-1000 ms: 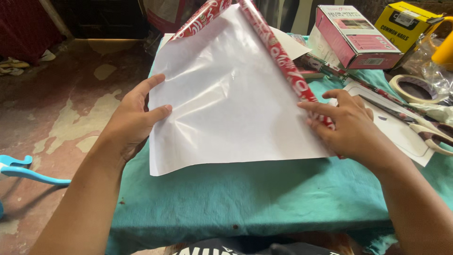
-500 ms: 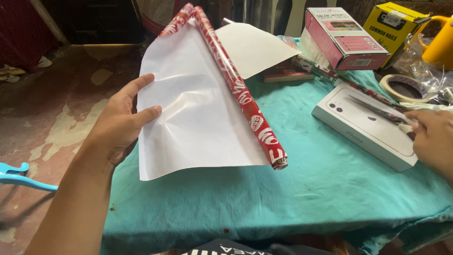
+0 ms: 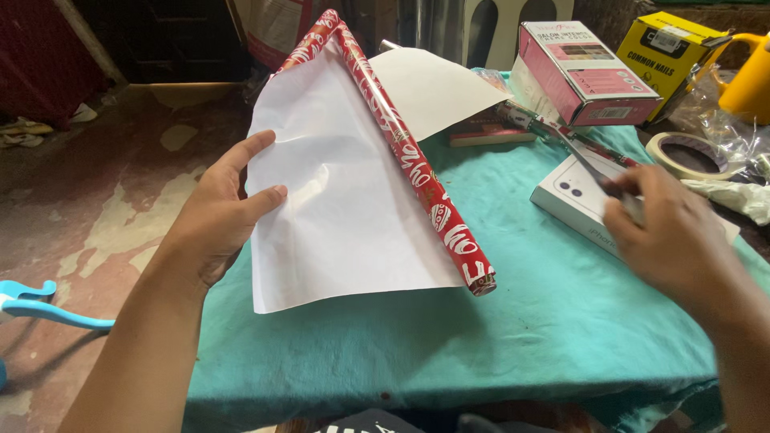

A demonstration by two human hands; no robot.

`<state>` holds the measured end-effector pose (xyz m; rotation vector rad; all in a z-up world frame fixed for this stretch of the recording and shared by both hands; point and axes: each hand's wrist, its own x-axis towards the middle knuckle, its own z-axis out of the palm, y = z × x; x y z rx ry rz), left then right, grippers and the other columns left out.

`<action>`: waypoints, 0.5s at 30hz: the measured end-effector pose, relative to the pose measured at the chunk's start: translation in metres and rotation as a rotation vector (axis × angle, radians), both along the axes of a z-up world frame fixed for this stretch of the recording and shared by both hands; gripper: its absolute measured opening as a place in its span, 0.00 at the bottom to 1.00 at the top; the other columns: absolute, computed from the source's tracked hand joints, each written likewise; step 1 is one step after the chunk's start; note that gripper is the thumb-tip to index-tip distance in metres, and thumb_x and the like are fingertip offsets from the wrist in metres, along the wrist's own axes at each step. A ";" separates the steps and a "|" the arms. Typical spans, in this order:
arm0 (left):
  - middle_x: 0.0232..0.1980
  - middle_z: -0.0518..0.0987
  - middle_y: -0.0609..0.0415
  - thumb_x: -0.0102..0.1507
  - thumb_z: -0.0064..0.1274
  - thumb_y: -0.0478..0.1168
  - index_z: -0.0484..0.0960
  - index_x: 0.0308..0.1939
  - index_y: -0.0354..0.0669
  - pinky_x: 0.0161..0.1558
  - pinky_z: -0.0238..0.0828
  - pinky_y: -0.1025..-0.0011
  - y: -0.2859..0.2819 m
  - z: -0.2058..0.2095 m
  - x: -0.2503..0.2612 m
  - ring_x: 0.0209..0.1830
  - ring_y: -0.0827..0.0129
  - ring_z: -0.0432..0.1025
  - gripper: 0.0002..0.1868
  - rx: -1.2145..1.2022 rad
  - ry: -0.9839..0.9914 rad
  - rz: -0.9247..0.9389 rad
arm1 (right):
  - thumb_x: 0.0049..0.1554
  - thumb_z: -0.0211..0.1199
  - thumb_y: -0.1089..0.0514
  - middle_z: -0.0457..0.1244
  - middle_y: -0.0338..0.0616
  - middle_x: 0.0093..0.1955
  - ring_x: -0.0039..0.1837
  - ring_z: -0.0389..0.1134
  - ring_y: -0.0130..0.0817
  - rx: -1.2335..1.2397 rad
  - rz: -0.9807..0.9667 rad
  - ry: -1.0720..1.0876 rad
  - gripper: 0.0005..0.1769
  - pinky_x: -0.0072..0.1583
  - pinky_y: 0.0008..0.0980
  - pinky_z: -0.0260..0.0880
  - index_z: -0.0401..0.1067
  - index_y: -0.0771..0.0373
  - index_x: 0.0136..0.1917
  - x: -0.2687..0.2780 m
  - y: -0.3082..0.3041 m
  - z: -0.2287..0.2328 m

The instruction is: The person unrolls red holiday wrapping paper on a table, places an iPhone box on the paper to gauge size, and cuts a section of paper with scissors. They then fold and press the cut paper flat, preparing it to wrap the box.

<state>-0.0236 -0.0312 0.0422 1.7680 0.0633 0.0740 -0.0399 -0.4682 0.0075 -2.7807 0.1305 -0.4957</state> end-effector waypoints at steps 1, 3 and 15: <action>0.68 0.74 0.43 0.59 0.51 0.28 0.62 0.74 0.41 0.58 0.74 0.70 0.000 -0.001 -0.001 0.62 0.64 0.74 0.38 -0.017 -0.012 -0.017 | 0.61 0.59 0.52 0.67 0.52 0.51 0.53 0.69 0.42 0.175 0.076 -0.038 0.22 0.55 0.41 0.67 0.69 0.65 0.64 0.005 0.014 0.003; 0.68 0.74 0.42 0.59 0.52 0.28 0.63 0.74 0.41 0.60 0.73 0.70 0.002 -0.002 -0.004 0.63 0.64 0.74 0.38 -0.015 -0.052 -0.033 | 0.60 0.59 0.51 0.66 0.55 0.53 0.51 0.66 0.45 0.490 0.246 0.060 0.23 0.49 0.40 0.67 0.68 0.63 0.65 0.021 0.056 0.005; 0.72 0.72 0.48 0.59 0.56 0.31 0.65 0.74 0.44 0.65 0.65 0.72 0.009 0.006 -0.021 0.69 0.67 0.68 0.38 0.213 -0.177 -0.042 | 0.45 0.71 0.52 0.67 0.69 0.55 0.53 0.74 0.56 0.255 0.424 0.327 0.49 0.59 0.44 0.72 0.50 0.63 0.72 0.068 0.180 0.019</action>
